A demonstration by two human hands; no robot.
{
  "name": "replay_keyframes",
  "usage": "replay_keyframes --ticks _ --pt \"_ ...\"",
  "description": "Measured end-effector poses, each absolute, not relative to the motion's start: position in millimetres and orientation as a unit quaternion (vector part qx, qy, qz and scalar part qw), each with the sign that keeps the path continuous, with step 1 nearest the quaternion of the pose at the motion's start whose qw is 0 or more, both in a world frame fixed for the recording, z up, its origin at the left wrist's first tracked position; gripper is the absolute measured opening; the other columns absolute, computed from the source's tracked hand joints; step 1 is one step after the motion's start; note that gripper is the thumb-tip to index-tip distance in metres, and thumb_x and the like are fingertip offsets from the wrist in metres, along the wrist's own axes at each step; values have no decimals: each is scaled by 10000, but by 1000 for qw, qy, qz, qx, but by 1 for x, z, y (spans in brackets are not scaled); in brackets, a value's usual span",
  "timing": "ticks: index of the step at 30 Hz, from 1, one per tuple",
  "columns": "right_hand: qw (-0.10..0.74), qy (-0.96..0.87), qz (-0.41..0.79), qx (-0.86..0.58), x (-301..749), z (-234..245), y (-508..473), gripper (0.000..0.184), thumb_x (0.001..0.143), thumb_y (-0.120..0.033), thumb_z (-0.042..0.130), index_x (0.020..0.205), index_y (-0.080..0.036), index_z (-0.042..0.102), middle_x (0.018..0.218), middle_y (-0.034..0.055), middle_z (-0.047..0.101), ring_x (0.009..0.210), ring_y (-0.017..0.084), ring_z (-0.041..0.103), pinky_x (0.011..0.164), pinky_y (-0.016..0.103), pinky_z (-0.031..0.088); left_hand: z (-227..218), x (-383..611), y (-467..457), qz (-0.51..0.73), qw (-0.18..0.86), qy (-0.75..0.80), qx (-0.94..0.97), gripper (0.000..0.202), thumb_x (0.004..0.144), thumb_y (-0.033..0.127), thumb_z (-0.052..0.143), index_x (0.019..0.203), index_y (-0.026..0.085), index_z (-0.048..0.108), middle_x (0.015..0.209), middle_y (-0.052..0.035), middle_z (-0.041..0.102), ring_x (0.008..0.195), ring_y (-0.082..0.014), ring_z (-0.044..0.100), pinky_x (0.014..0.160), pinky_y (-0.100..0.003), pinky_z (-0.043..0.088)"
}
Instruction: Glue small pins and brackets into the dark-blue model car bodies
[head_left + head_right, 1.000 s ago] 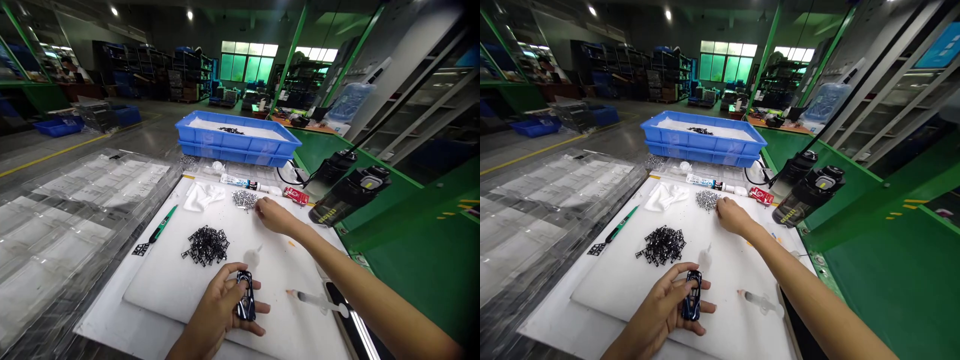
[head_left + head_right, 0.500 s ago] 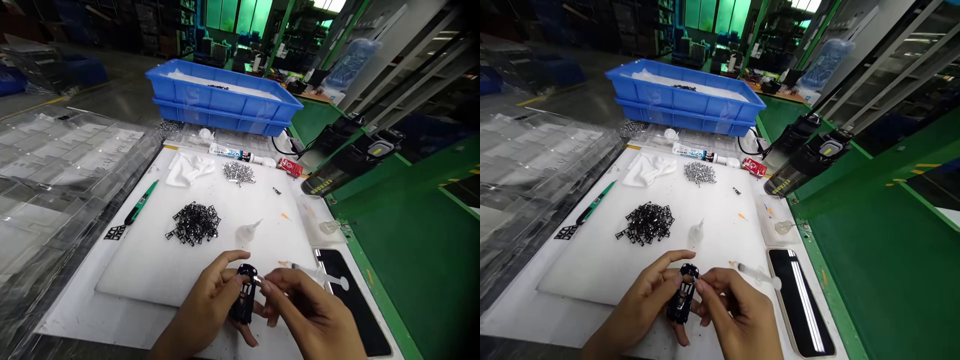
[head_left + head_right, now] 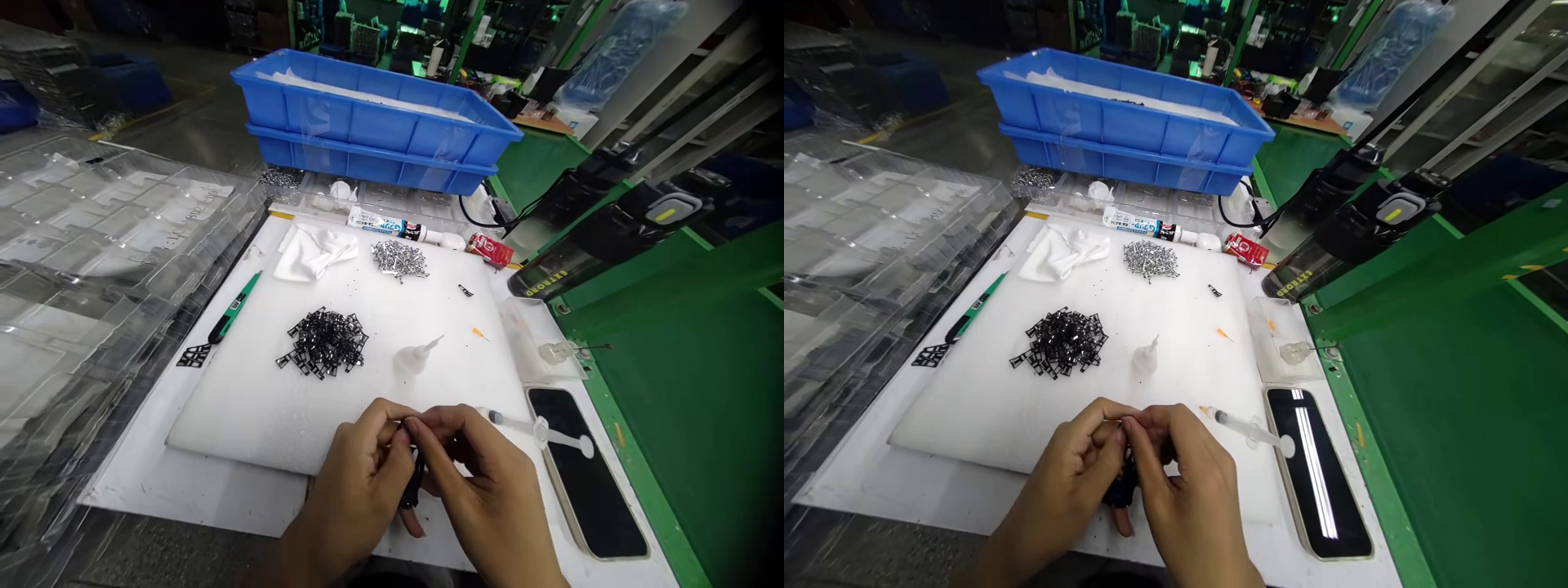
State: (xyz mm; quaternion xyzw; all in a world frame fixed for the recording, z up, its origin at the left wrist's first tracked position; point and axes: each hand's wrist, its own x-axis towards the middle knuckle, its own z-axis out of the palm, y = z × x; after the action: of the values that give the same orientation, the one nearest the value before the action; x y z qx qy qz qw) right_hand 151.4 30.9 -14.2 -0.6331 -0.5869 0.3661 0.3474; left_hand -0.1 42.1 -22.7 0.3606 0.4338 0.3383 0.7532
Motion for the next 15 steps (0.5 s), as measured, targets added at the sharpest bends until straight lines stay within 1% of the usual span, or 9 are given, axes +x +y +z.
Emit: replay_keyframes --ticks 2,4,6,8,10,12,13,15 --pt "332 -576 384 -641 151 -17 30 234 947 -442 651 918 -212 681 790 34 688 569 127 627 452 195 485 -28 3 35 345 715 468 388 292 992 475 507 1042 217 633 739 8 683 522 -99 633 429 -159 553" --pt "327 -568 390 -647 150 -17 28 248 941 -458 659 931 -210 671 733 18 655 517 111 583 432 194 454 -30 6 30 345 695 485 404 308 997 480 492 1006 211 641 663 12 664 516 -102 630 418 -141 532" --pt "336 -548 408 -648 148 -13 25 258 927 -467 678 934 -210 657 651 -16 571 491 108 559 437 197 454 -31 6 27 346 692 487 405 323 997 488 487 1024 211 650 665 6 668 529 -111 651 419 -142 533" --pt "356 -504 451 -645 146 -8 24 275 912 -482 692 926 -211 646 642 -33 513 484 109 556 446 208 462 -29 5 28 346 700 486 393 335 989 495 500 1089 211 647 735 -15 696 562 -133 678 414 -166 544" --pt "375 -470 481 -638 143 -1 23 279 908 -484 696 916 -209 650 700 -20 553 516 112 581 498 222 489 -28 5 29 347 710 485 374 356 980 497 519 1153 207 631 784 -36 717 568 -151 688 403 -190 546" --pt "382 -470 473 -640 142 3 23 257 919 -466 687 924 -211 660 725 -13 591 533 107 588 568 232 503 -27 4 31 351 717 483 359 365 974 496 535 1176 205 622 798 -47 729 563 -158 690 399 -198 542" --pt "380 -473 466 -644 142 3 23 249 922 -461 684 931 -213 660 718 -16 591 528 105 582 581 233 505 -28 4 31 356 718 482 354 358 973 495 539 1168 208 624 789 -44 728 557 -157 688 397 -194 536" --pt "371 -471 467 -650 143 1 24 256 911 -465 693 931 -213 653 726 -15 588 528 106 576 560 231 511 -28 5 31 362 716 482 352 331 972 495 545 1131 217 629 755 -28 717 543 -151 683 391 -182 521"
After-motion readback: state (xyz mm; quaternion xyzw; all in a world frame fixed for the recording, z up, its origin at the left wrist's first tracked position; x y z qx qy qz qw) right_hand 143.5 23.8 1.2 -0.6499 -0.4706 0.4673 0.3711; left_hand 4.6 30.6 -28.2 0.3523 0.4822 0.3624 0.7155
